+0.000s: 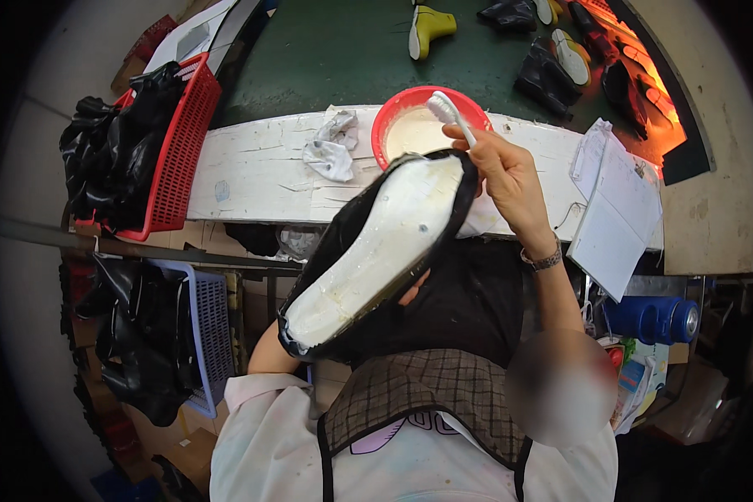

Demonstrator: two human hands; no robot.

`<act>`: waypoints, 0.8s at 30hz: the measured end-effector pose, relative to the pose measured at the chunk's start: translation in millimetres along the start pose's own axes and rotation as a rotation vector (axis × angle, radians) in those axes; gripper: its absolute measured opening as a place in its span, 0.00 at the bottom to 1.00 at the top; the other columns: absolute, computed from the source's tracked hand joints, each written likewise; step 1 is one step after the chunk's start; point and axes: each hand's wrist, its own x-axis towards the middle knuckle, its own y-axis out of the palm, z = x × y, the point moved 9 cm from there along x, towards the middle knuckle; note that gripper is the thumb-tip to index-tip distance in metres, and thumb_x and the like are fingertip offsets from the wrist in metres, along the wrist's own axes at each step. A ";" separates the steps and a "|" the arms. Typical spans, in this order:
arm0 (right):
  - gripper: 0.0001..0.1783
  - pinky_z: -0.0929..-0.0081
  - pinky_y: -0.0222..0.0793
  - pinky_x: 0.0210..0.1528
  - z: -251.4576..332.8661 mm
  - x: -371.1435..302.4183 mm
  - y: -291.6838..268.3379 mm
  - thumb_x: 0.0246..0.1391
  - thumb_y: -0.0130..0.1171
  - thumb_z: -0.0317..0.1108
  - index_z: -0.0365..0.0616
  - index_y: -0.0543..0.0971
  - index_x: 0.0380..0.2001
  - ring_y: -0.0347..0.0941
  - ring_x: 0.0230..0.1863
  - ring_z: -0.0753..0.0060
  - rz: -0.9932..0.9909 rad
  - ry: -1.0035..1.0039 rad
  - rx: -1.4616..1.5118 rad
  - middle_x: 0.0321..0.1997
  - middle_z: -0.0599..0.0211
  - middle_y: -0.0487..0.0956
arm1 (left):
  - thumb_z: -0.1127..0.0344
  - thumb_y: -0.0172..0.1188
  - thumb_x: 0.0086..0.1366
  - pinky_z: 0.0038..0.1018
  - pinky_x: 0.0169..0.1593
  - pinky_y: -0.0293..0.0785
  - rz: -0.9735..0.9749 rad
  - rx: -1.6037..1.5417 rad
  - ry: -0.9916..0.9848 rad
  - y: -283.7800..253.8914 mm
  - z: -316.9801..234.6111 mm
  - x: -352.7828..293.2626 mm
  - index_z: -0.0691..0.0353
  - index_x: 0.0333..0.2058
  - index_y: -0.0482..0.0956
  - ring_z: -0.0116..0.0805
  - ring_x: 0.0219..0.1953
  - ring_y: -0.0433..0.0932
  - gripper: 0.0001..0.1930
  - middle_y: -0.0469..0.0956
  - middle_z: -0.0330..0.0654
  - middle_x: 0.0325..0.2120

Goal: Apply glue to the bottom and inner lining of shoe uppers and soles using a small brush.

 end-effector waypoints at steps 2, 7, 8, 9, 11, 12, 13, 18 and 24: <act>0.16 0.85 0.59 0.30 19.7 -3.0 -10.3 0.67 0.61 0.35 0.37 0.84 0.51 0.65 0.31 0.87 -0.098 -0.211 -0.106 0.35 0.73 0.75 | 0.46 0.54 0.73 0.41 0.36 0.74 -0.023 -0.133 -0.138 -11.6 16.9 -8.9 0.67 0.61 0.69 0.52 0.29 0.75 0.31 0.72 0.61 0.37; 0.08 0.83 0.59 0.27 52.2 -11.8 -21.9 0.57 0.69 0.29 0.39 0.89 0.40 0.68 0.27 0.85 0.076 -0.319 -0.312 0.30 0.72 0.79 | 0.46 0.53 0.74 0.41 0.34 0.75 -0.169 -0.370 -0.336 -16.3 41.4 -39.4 0.67 0.62 0.67 0.46 0.23 0.74 0.31 0.73 0.55 0.30; 0.08 0.82 0.60 0.27 54.1 -14.6 -16.1 0.56 0.71 0.29 0.39 0.89 0.38 0.69 0.27 0.85 0.173 -0.320 -0.372 0.28 0.72 0.80 | 0.46 0.53 0.74 0.41 0.34 0.75 -0.166 -0.380 -0.332 -12.6 40.8 -44.7 0.67 0.62 0.67 0.46 0.23 0.74 0.31 0.73 0.55 0.30; 0.07 0.80 0.62 0.26 55.9 -16.2 -14.8 0.53 0.73 0.30 0.41 0.90 0.35 0.72 0.27 0.82 0.209 -0.316 -0.360 0.27 0.71 0.81 | 0.46 0.52 0.74 0.41 0.34 0.75 -0.194 -0.369 -0.344 -12.7 42.4 -49.6 0.67 0.63 0.66 0.46 0.24 0.74 0.31 0.73 0.55 0.31; 0.07 0.79 0.63 0.26 60.7 -17.5 -9.5 0.52 0.74 0.31 0.41 0.90 0.35 0.72 0.26 0.81 0.270 -0.352 -0.409 0.26 0.70 0.81 | 0.47 0.52 0.74 0.41 0.35 0.76 -0.224 -0.365 -0.359 -14.5 49.2 -51.2 0.67 0.63 0.66 0.47 0.24 0.75 0.31 0.72 0.55 0.31; 0.07 0.78 0.63 0.26 62.0 -17.8 -3.1 0.51 0.74 0.31 0.42 0.90 0.34 0.73 0.26 0.80 0.330 -0.377 -0.465 0.26 0.70 0.81 | 0.47 0.52 0.74 0.41 0.35 0.76 -0.108 -0.422 -0.401 -5.1 53.9 -48.0 0.67 0.63 0.66 0.46 0.24 0.74 0.31 0.73 0.55 0.33; 0.07 0.77 0.64 0.25 64.0 -16.5 0.3 0.50 0.74 0.33 0.43 0.89 0.33 0.73 0.25 0.76 0.327 -0.405 -0.479 0.26 0.71 0.80 | 0.47 0.52 0.75 0.41 0.35 0.76 0.004 -0.495 -0.407 4.1 55.9 -45.8 0.67 0.63 0.66 0.46 0.23 0.74 0.30 0.73 0.56 0.33; 0.10 0.75 0.68 0.30 66.9 -7.6 22.3 0.47 0.76 0.32 0.40 0.89 0.33 0.76 0.29 0.73 0.473 -0.413 -0.527 0.28 0.68 0.82 | 0.50 0.51 0.76 0.33 0.44 0.74 0.145 -0.535 -0.516 21.2 62.8 -61.5 0.69 0.60 0.68 0.45 0.36 0.76 0.27 0.74 0.56 0.44; 0.10 0.74 0.69 0.31 77.3 -6.1 50.3 0.45 0.77 0.32 0.42 0.89 0.32 0.77 0.30 0.70 0.574 -0.577 -0.487 0.29 0.68 0.81 | 0.50 0.50 0.76 0.32 0.44 0.74 0.117 -0.451 -0.537 29.7 55.3 -69.9 0.69 0.60 0.68 0.43 0.37 0.76 0.27 0.74 0.54 0.44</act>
